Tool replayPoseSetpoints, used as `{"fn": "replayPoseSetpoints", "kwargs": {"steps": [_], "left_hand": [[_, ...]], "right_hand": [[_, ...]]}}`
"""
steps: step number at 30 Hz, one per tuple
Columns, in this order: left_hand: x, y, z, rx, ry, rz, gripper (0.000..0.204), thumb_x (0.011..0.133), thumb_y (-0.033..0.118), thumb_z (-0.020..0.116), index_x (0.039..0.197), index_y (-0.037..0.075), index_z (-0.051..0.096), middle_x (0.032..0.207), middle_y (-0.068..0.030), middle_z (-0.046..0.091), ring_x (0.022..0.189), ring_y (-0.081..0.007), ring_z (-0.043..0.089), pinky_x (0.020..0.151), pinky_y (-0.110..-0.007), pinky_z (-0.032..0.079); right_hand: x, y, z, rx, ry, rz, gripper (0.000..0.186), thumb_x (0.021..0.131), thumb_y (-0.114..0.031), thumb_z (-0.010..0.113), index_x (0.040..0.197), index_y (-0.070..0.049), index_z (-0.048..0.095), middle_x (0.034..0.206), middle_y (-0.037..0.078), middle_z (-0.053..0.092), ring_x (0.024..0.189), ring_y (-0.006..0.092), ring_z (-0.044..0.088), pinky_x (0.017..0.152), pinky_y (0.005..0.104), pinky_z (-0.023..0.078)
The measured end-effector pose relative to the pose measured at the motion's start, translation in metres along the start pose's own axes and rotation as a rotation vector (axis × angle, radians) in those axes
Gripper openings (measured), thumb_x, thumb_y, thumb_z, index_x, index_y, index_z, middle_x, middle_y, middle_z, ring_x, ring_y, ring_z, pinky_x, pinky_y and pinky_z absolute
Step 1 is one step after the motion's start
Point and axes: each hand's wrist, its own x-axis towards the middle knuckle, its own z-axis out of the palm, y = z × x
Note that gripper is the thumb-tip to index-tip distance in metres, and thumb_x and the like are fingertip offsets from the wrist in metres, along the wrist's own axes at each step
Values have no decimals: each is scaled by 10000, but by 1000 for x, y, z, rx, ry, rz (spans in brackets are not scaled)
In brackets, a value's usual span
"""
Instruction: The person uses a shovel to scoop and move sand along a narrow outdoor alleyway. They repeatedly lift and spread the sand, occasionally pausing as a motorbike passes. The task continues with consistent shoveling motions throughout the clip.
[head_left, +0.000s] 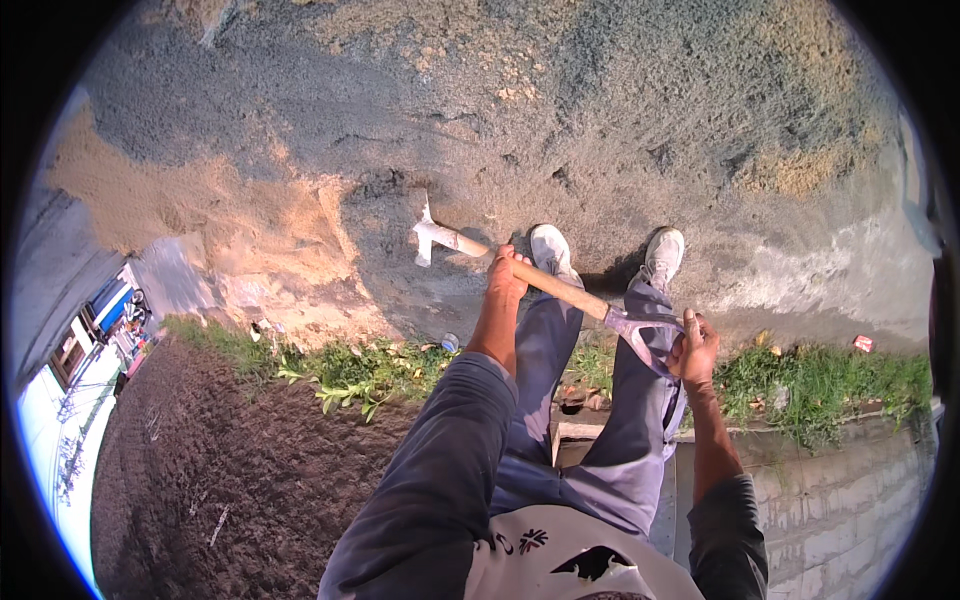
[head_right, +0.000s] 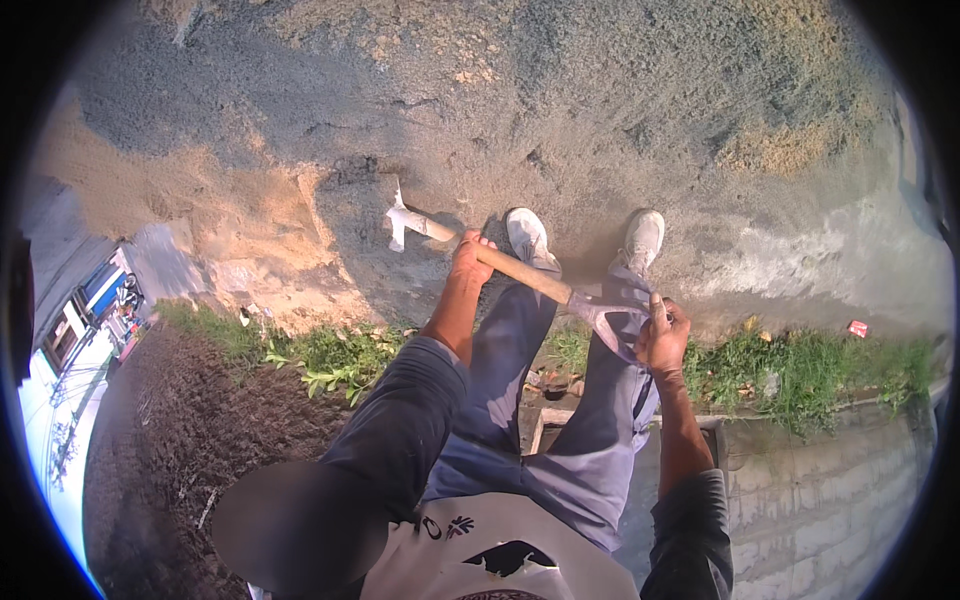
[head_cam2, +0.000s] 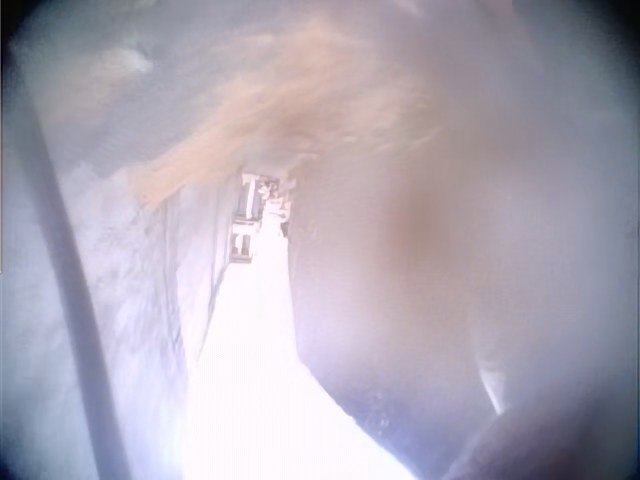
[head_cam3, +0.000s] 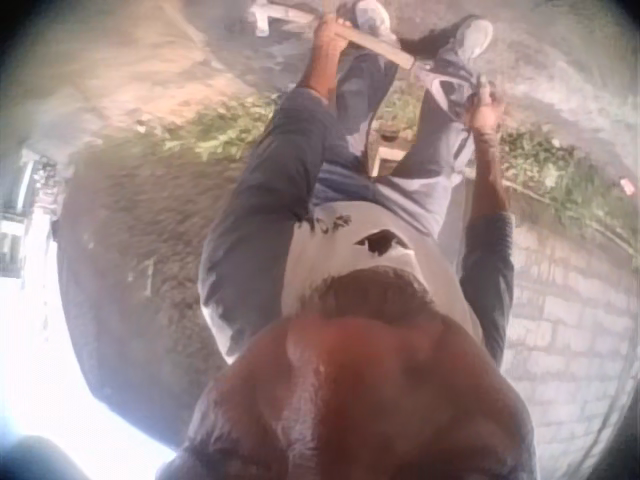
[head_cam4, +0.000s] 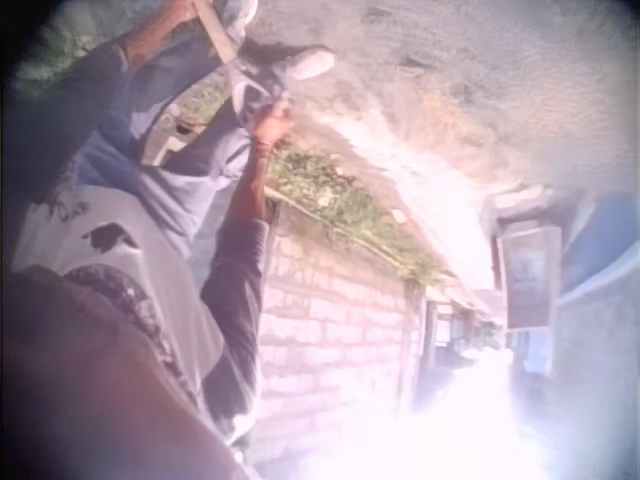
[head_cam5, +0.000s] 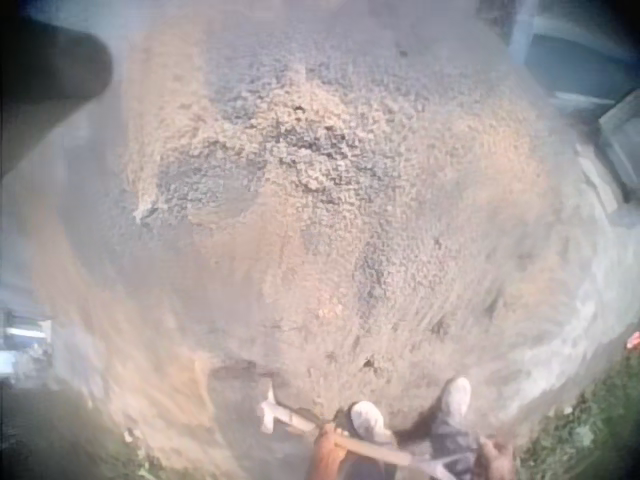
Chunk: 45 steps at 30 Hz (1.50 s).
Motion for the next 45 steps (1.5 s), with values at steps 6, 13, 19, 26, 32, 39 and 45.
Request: {"fn": "replayPoseSetpoints", "kwargs": {"steps": [6, 13, 19, 26, 32, 39, 45], "left_hand": [[-88, -33, -51, 72, -75, 28, 252, 798, 173, 673, 708, 157, 438, 597, 38, 367, 504, -130, 402, 485, -309, 422], [-243, -66, 20, 329, -25, 139, 194, 833, 146, 619, 753, 107, 447, 635, 11, 380, 521, -151, 416, 505, -331, 451], [-391, -97, 171, 582, -195, 386, 239, 810, 68, 633, 958, 28, 449, 789, -75, 482, 611, -205, 534, 527, -356, 502], [-438, -98, 346, 1053, -571, 963, 484, 725, 88, 742, 1078, -18, 427, 908, -135, 554, 802, -245, 593, 746, -391, 493], [-453, -94, 402, 1110, -499, 1138, 548, 737, 139, 760, 1146, -35, 438, 1026, -195, 601, 931, -293, 629, 816, -403, 498], [-429, -88, 255, 605, -532, 609, 352, 752, 114, 687, 985, 32, 436, 820, -96, 536, 699, -201, 600, 645, -357, 537], [-362, -120, 122, 94, -108, 243, 228, 787, 184, 694, 881, 91, 508, 725, -17, 490, 566, -153, 499, 495, -325, 453]], "right_hand": [[-78, 18, -92, 118, 65, 127, 397, 929, -399, 602, 701, -106, 462, 459, 14, 414, 329, 133, 415, 295, 293, 350], [-167, 33, -186, 412, 199, 145, 435, 939, -407, 552, 668, -82, 454, 462, 58, 442, 307, 193, 448, 282, 329, 376], [-176, 41, -199, 765, 118, 314, 517, 929, -524, 457, 667, -77, 464, 462, 63, 423, 318, 217, 430, 324, 373, 407], [-84, -6, -151, 978, -370, 485, 426, 978, -431, 411, 905, -47, 581, 633, 89, 623, 407, 170, 545, 362, 286, 478], [-45, -47, -138, 887, -382, 503, 419, 987, -386, 386, 855, -39, 581, 571, 69, 588, 379, 166, 535, 327, 293, 458], [-106, -21, -207, 598, 88, 212, 408, 959, -463, 474, 807, -86, 506, 544, 29, 442, 392, 162, 443, 357, 308, 387], [-206, -72, -244, 471, -89, 149, 430, 964, -489, 448, 939, -67, 531, 589, 58, 476, 488, 196, 508, 484, 318, 466]]}}
